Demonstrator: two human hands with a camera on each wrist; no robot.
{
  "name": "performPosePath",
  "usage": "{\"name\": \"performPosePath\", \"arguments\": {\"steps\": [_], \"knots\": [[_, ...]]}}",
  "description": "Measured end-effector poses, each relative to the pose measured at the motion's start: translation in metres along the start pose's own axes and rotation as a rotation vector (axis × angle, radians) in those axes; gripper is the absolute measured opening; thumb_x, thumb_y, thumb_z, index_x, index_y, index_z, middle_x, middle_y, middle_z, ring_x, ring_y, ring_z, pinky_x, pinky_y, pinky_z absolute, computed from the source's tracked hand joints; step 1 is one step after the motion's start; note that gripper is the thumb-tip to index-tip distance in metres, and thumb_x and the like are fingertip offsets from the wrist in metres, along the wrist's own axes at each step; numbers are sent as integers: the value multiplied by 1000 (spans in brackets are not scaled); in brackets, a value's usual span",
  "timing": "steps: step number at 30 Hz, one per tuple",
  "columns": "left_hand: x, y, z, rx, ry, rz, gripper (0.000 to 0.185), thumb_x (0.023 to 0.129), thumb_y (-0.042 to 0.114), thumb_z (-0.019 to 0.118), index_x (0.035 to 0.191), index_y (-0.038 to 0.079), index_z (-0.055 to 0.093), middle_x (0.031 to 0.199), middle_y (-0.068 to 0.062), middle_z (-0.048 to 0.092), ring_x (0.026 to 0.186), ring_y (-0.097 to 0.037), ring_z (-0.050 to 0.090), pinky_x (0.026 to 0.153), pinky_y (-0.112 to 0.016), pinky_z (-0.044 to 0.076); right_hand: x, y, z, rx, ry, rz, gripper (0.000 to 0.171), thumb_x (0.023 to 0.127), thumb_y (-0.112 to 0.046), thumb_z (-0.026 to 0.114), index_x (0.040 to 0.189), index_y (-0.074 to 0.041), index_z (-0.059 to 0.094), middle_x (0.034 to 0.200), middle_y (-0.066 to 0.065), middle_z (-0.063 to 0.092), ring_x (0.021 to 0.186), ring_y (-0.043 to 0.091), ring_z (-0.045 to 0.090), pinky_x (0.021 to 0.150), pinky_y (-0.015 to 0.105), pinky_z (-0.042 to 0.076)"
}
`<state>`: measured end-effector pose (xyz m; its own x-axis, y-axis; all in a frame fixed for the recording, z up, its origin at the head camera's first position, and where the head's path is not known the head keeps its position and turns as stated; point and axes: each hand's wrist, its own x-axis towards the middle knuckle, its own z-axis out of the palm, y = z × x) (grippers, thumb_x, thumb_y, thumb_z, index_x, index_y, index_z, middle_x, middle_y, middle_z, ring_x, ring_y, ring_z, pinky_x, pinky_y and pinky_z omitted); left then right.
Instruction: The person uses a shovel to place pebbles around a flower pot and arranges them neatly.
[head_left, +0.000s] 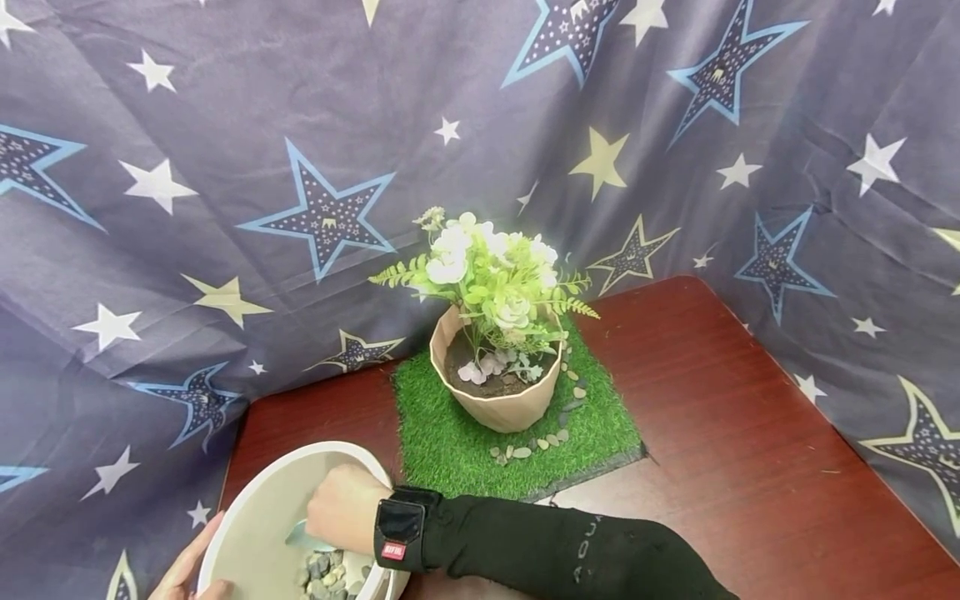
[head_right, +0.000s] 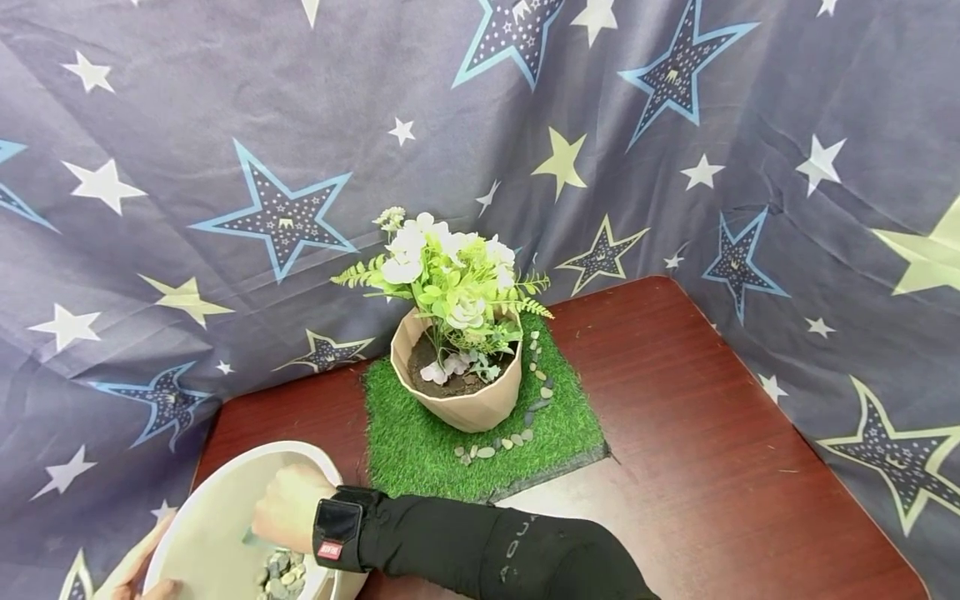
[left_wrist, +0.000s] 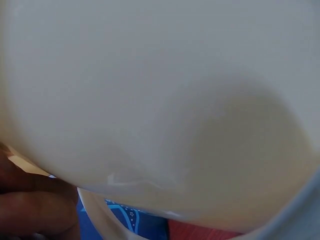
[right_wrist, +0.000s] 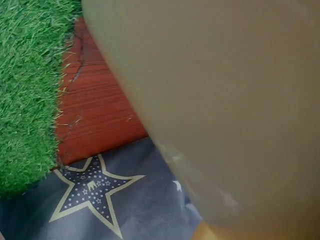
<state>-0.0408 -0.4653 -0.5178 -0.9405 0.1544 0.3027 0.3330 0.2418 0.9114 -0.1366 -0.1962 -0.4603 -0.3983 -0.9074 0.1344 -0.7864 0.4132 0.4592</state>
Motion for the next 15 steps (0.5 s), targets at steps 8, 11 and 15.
{"name": "performPosePath", "arguments": {"steps": [8, 11, 15], "knots": [[-3, 0, -2, -35, -4, -84, 105, 76, -38, 41, 160, 25, 43, 135, 25, 63, 97, 2, 70, 69, -15, 58, 9, -12, 10, -66, -50, 85, 25, 97, -43, 59, 79, -55, 70, 78, -32, 66, 61, -4, 51, 50, 27, 41], [-4, 0, -4, -71, -19, -96, 105, 77, -38, 39, 160, 27, 42, 134, 24, 64, 98, 2, 70, 69, -16, 58, 10, -14, 9, -61, -118, 78, 26, 97, -44, 59, 75, -52, 69, 77, -30, 65, 60, -1, 51, 48, 29, 39], [-3, -3, -7, -147, -68, -62, 106, 77, -40, 34, 161, 25, 39, 139, 21, 63, 102, 0, 70, 72, -17, 59, 11, -19, 5, 7, -233, 161, 29, 99, -48, 57, 72, -46, 68, 77, -25, 66, 61, 3, 54, 46, 31, 38]]}}
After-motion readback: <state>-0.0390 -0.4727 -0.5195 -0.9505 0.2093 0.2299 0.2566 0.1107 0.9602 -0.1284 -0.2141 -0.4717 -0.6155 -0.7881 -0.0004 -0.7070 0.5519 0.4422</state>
